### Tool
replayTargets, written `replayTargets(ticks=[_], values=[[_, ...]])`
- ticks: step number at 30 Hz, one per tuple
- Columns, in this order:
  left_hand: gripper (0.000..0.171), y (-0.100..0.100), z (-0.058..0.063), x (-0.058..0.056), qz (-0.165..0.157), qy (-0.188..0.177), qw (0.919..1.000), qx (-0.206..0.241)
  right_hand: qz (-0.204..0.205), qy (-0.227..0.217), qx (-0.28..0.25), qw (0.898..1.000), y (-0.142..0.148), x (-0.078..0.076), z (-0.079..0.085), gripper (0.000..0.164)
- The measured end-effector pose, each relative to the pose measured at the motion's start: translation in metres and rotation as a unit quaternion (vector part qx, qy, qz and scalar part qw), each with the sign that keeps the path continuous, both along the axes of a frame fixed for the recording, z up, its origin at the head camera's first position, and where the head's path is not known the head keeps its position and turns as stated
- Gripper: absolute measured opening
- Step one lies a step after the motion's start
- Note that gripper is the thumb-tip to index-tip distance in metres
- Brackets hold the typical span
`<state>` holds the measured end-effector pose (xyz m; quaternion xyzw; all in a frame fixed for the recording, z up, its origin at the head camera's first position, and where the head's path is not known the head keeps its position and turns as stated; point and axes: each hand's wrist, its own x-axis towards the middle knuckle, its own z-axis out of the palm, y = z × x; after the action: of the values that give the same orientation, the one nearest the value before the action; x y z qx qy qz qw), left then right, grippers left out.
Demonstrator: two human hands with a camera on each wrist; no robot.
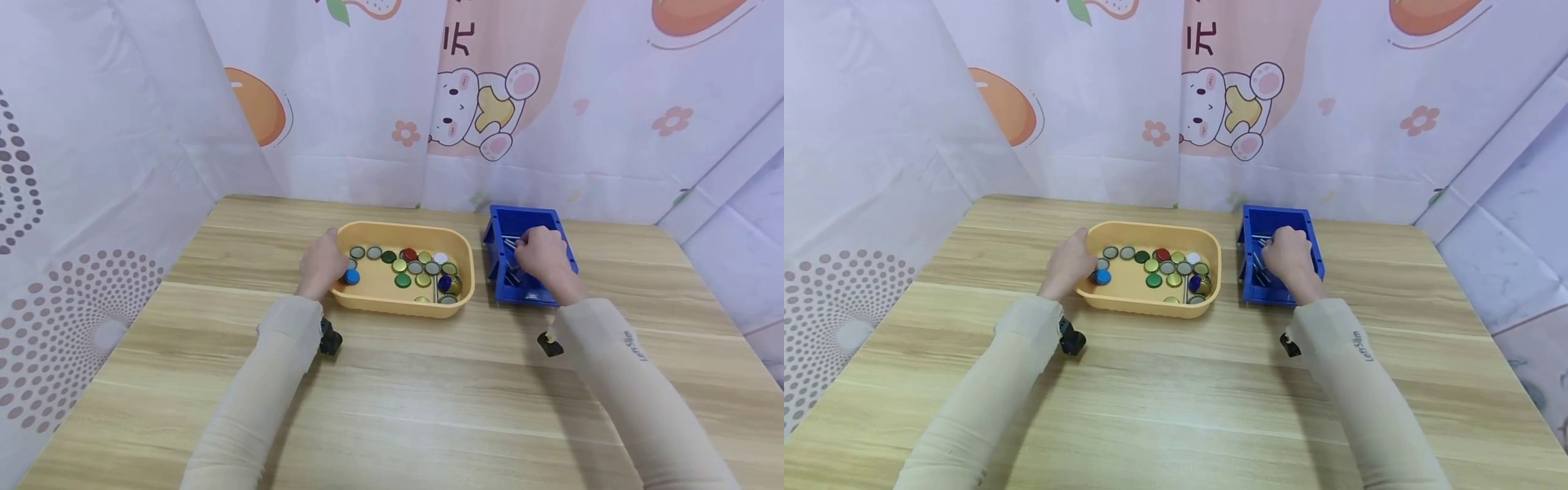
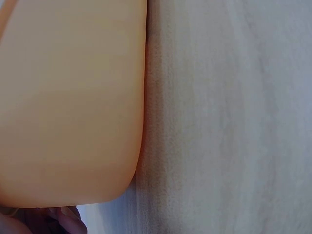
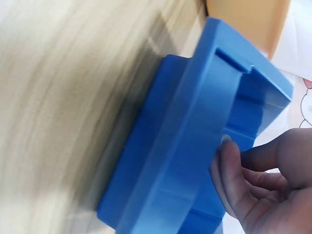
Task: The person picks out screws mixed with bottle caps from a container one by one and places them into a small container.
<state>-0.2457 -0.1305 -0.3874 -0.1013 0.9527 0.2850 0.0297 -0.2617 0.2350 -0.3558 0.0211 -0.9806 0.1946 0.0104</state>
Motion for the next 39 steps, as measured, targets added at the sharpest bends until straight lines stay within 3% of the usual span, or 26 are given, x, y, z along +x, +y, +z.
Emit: replayTargets(ticks=[10, 15, 18, 29, 39], values=[[0.05, 0.0, 0.001, 0.0, -0.003, -0.004, 1.0, -0.001, 0.017, 0.049, -0.021, 0.998, -0.003, 0.002, 0.01, 0.025], [0.053, 0.0, 0.001, -0.001, -0.003, -0.006, 1.0, -0.004, 0.022, 0.097, -0.023, 0.995, -0.008, 0.004, 0.019, 0.028], [0.054, 0.0, 0.001, -0.002, -0.002, -0.006, 1.0, -0.004, 0.023, 0.104, -0.02, 0.994, -0.014, 0.006, 0.026, 0.028], [0.052, 0.0, 0.0, -0.001, -0.001, -0.002, 1.0, -0.002, 0.056, 0.055, -0.016, 0.997, -0.053, 0.012, 0.039, 0.028], [0.053, 0.0, -0.001, -0.002, 0.0, -0.003, 1.0, -0.007, 0.158, -0.018, -0.003, 0.987, -0.089, 0.02, 0.028, 0.02]])
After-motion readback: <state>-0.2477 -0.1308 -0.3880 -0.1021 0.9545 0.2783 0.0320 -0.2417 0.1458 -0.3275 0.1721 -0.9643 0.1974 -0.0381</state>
